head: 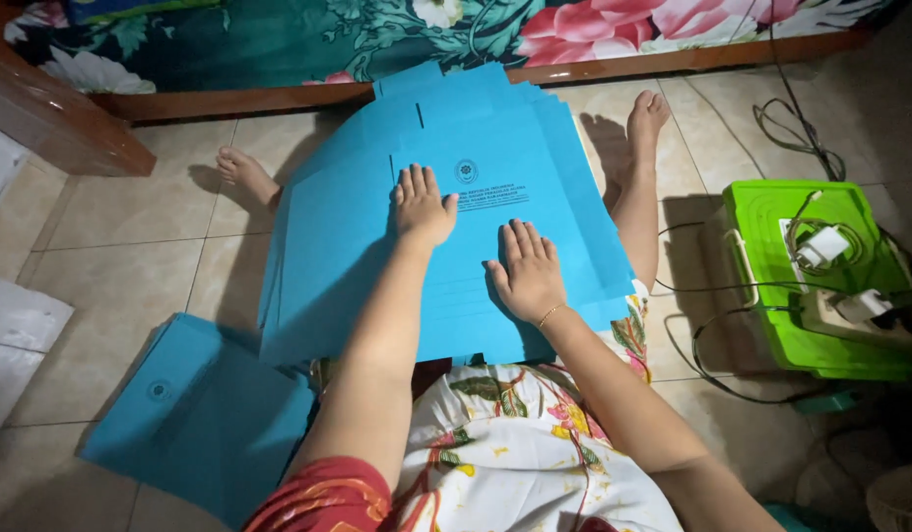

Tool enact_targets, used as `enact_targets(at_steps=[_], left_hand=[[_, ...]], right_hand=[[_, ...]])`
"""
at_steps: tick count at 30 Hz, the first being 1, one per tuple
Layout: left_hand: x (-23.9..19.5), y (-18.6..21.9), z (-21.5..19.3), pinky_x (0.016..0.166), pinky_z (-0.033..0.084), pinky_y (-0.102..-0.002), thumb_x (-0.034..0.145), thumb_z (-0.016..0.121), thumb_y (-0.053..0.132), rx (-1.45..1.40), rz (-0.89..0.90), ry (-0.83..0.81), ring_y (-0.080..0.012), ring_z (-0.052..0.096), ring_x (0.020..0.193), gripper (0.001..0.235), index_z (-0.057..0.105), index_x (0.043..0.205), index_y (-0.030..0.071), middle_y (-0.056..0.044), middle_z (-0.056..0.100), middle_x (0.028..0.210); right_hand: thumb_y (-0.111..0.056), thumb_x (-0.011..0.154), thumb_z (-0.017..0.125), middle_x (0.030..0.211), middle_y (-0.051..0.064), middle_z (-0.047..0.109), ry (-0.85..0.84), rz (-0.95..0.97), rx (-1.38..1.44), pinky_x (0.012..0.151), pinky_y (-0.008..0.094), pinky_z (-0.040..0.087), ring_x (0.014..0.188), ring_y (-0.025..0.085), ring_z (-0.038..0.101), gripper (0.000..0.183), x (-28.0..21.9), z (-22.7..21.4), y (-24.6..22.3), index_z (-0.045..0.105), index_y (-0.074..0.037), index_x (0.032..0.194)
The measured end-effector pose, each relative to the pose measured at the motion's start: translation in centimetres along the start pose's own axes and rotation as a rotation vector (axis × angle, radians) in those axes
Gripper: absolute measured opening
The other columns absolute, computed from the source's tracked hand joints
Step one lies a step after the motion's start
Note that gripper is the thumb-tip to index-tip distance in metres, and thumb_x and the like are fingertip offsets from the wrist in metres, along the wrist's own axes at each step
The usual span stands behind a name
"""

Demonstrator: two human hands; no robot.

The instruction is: A person sits on the floor and manually folds blue cardboard box templates, pressing down on the creases to secure them.

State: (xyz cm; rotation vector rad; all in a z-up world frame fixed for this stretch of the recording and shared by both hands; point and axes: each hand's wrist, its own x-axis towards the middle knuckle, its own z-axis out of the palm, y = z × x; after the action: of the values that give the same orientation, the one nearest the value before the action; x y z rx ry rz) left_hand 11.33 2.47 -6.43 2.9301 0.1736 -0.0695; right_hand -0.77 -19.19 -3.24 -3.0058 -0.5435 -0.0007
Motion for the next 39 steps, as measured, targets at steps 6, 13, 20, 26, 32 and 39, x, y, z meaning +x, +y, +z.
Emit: enact_targets(at_steps=[6, 13, 20, 26, 32, 39], left_hand=[[-13.1, 1.6, -0.9, 0.127, 0.01, -0.05, 0.104, 0.036, 0.05, 0.016, 0.179, 0.041, -0.0377, 0.013, 0.158, 0.076, 0.027, 0.16, -0.001, -0.024, 0.02, 0.169], [-20.7, -0.1, 0.6, 0.124, 0.009, -0.054, 0.108, 0.039, 0.04, -0.193, 0.296, 0.198, -0.0421, 0.011, 0.157, 0.07, 0.024, 0.162, -0.001, -0.028, 0.016, 0.168], [-20.1, -0.4, 1.0, 0.124, 0.01, -0.054, 0.106, 0.039, 0.041, -0.145, 0.322, 0.235, -0.0404, 0.014, 0.156, 0.069, 0.027, 0.16, -0.001, -0.026, 0.021, 0.167], [-20.5, 0.3, -0.4, 0.125, 0.006, -0.053, 0.107, 0.035, 0.043, -0.13, 0.277, 0.118, -0.0394, 0.009, 0.157, 0.07, 0.022, 0.161, 0.001, -0.025, 0.015, 0.169], [-20.3, 0.6, -1.2, 0.126, 0.003, -0.053, 0.107, 0.032, 0.045, -0.086, 0.232, 0.008, -0.0382, 0.005, 0.158, 0.072, 0.019, 0.162, 0.001, -0.024, 0.01, 0.17], [-20.1, 0.4, -0.7, 0.126, 0.003, -0.054, 0.107, 0.032, 0.043, -0.088, 0.246, 0.027, -0.0403, 0.005, 0.158, 0.071, 0.019, 0.162, -0.001, -0.026, 0.011, 0.169]], right_hand=[[-0.058, 0.108, 0.016, 0.17, 0.013, 0.027, 0.031, -0.005, 0.039, 0.123, 0.044, 0.013, 0.159, 0.027, 0.02, 0.076, -0.2, 0.2, 0.2, 0.026, -0.009, 0.164], [-0.057, 0.109, 0.02, 0.17, 0.016, 0.027, 0.064, -0.033, 0.084, 0.124, 0.047, 0.013, 0.159, 0.029, 0.019, 0.075, -1.8, -0.3, 0.3, 0.027, -0.007, 0.164], [-0.063, 0.107, 0.031, 0.168, 0.018, 0.031, 0.072, -0.093, 0.03, 0.123, 0.05, 0.021, 0.157, 0.032, 0.025, 0.08, 2.1, 0.9, 2.0, 0.031, -0.006, 0.162], [-0.068, 0.104, 0.033, 0.166, 0.015, 0.034, 0.19, -0.022, -0.058, 0.12, 0.048, 0.03, 0.154, 0.03, 0.03, 0.083, 16.5, 4.6, 6.2, 0.034, -0.007, 0.161], [-0.066, 0.107, 0.015, 0.173, 0.013, 0.02, -0.04, 0.052, -0.064, 0.126, 0.046, 0.019, 0.16, 0.028, 0.016, 0.082, 11.4, 1.8, 4.2, 0.021, -0.01, 0.166], [-0.05, 0.108, 0.037, 0.169, 0.017, 0.03, 0.2, -0.161, 0.048, 0.12, 0.049, 0.028, 0.154, 0.035, 0.029, 0.07, -7.1, 0.7, 3.1, 0.03, -0.008, 0.163]])
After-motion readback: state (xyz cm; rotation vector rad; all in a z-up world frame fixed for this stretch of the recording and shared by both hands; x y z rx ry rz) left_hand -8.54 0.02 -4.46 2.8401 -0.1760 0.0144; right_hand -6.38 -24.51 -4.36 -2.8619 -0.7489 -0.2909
